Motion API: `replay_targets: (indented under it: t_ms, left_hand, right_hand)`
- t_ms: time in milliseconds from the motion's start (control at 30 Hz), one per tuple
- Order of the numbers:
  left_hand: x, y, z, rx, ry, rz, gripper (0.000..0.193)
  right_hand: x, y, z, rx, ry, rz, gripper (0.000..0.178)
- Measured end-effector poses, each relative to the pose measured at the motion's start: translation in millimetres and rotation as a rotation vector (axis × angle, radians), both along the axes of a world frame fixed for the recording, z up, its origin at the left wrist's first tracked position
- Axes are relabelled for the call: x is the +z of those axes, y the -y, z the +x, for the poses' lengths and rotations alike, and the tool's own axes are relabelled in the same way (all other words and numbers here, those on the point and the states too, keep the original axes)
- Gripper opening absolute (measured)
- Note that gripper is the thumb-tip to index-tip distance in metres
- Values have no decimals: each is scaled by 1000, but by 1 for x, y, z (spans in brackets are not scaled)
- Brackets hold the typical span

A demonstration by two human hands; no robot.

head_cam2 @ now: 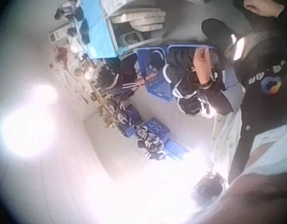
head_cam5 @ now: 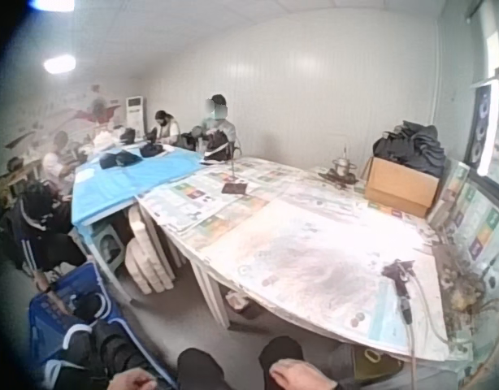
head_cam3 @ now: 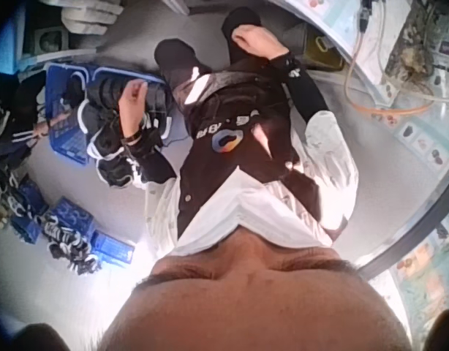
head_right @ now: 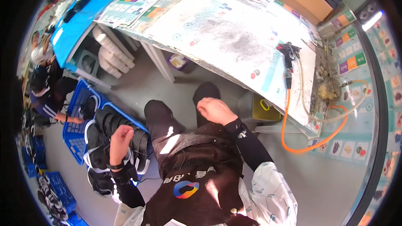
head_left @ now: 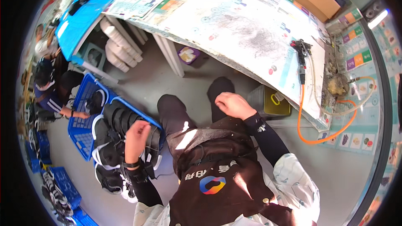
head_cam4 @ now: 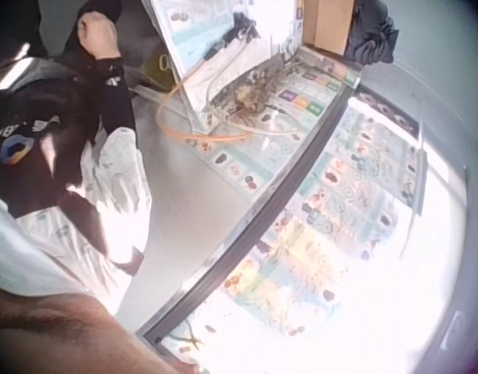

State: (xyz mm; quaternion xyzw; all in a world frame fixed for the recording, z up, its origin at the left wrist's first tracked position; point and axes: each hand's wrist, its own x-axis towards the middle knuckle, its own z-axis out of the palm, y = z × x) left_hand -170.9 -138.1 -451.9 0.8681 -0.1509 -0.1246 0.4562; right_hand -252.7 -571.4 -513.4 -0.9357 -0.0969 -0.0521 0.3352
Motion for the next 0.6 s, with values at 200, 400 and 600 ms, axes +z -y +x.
replay_targets:
  t_ms: [200,400,600]
  left_hand:
    - [-11,34,19,-300,-120,31,14]
    - [-51,12,39,-438,-183,58,12]
    - [-56,-8,58,-396,-257,59,11]
  right_hand:
    - [-7,65,-70,-441,-256,28,12]
    - [136,51,-144,-518,-231,-142,13]
    - [339,-52,-130,-730,-206,-403,16]
